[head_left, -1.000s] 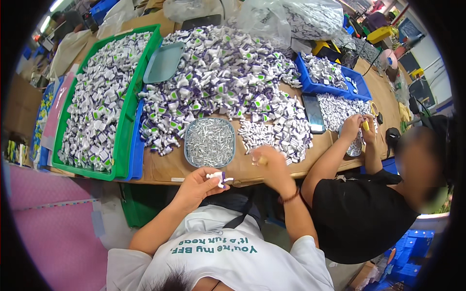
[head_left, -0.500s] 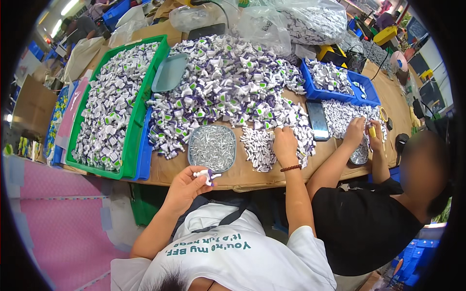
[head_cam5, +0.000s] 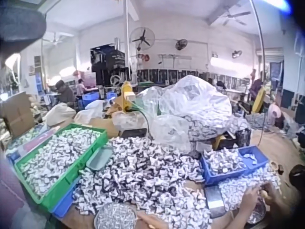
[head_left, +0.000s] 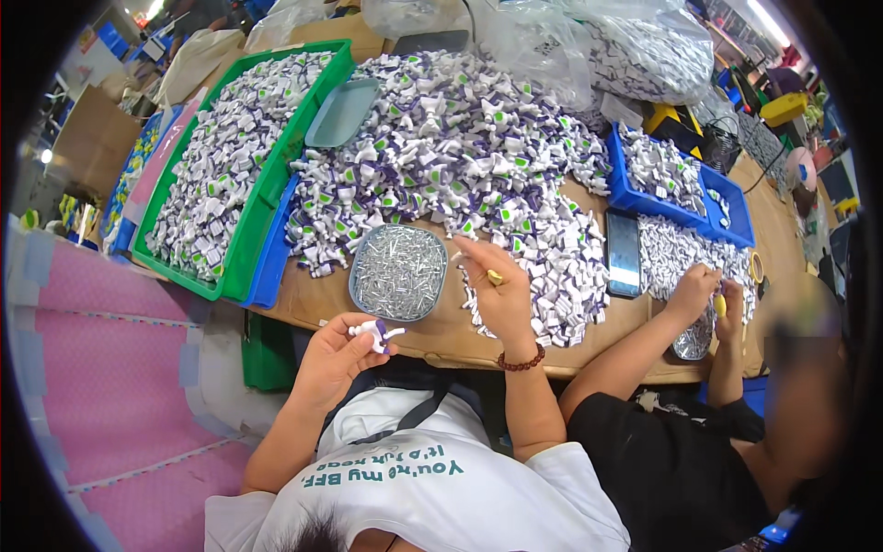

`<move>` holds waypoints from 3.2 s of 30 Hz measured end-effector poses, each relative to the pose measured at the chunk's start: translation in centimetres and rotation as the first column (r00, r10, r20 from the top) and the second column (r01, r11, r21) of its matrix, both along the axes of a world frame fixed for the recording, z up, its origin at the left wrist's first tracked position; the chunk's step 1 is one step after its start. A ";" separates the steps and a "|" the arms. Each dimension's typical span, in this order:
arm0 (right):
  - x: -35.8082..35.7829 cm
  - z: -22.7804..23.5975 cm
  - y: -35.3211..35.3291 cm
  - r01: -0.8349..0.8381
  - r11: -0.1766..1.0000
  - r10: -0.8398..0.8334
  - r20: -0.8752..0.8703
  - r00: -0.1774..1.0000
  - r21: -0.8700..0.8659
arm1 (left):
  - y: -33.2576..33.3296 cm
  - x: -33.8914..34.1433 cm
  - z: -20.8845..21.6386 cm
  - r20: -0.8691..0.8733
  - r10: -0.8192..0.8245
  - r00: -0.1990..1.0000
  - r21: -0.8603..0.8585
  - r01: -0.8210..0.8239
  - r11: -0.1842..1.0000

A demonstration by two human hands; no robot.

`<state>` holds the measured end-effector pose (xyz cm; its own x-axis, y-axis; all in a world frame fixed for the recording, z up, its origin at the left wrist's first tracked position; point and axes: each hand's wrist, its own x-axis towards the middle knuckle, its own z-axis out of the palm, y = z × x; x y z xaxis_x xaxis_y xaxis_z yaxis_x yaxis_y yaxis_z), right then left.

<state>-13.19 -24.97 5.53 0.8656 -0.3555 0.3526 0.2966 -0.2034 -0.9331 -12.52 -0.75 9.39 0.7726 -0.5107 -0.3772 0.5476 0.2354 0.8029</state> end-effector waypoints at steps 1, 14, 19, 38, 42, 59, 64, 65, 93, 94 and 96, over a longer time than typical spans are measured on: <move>0.1 0.1 0.3 -0.029 0.997 0.031 -0.018 0.999 0.071 | -0.1 0.1 0.2 0.003 0.006 1.000 0.007 -0.006 1.000; 1.9 2.9 2.5 -0.160 0.871 0.268 -0.178 0.947 0.464 | -3.9 6.0 2.2 -0.092 -0.087 0.992 -0.027 0.085 0.996; 2.7 2.6 2.1 -0.079 0.884 0.211 -0.241 0.947 0.460 | -4.9 7.7 1.4 -0.140 -0.153 0.978 -0.089 0.141 0.986; 5.8 2.5 0.5 -0.063 0.869 0.252 -0.330 0.910 0.490 | -5.8 12.3 -0.9 -0.230 -0.217 0.949 -0.111 0.196 0.974; 5.0 3.6 0.0 -0.001 0.906 0.165 -0.351 0.922 0.423 | -7.0 13.3 -0.9 -0.202 -0.292 0.935 -0.108 0.275 0.955; 3.8 3.3 4.9 -0.126 0.992 0.126 -0.399 0.908 0.026 | -1.8 9.5 -0.8 0.516 -0.261 0.816 0.362 0.069 0.930; 3.6 2.5 6.6 -0.144 0.987 0.098 -0.461 0.882 -0.066 | -0.3 9.0 -1.7 0.529 -0.342 0.777 0.465 0.072 0.882; 3.6 2.2 6.6 -0.150 0.987 0.107 -0.461 0.881 -0.058 | -0.1 9.1 -1.7 0.496 -0.371 0.785 0.487 0.102 0.867; 4.9 2.8 7.4 -0.558 0.826 0.354 -0.692 0.628 -0.084 | 0.6 13.4 -2.2 -0.277 -0.286 0.917 0.049 0.311 0.949; 4.9 2.4 7.7 -0.563 0.818 0.355 -0.665 0.657 -0.119 | 0.8 13.4 -2.5 -0.249 -0.321 0.914 0.034 0.339 0.940; 5.0 1.5 8.2 -0.569 0.801 0.361 -0.606 0.709 -0.189 | 0.9 13.3 -3.3 -0.204 -0.352 0.914 0.032 0.365 0.930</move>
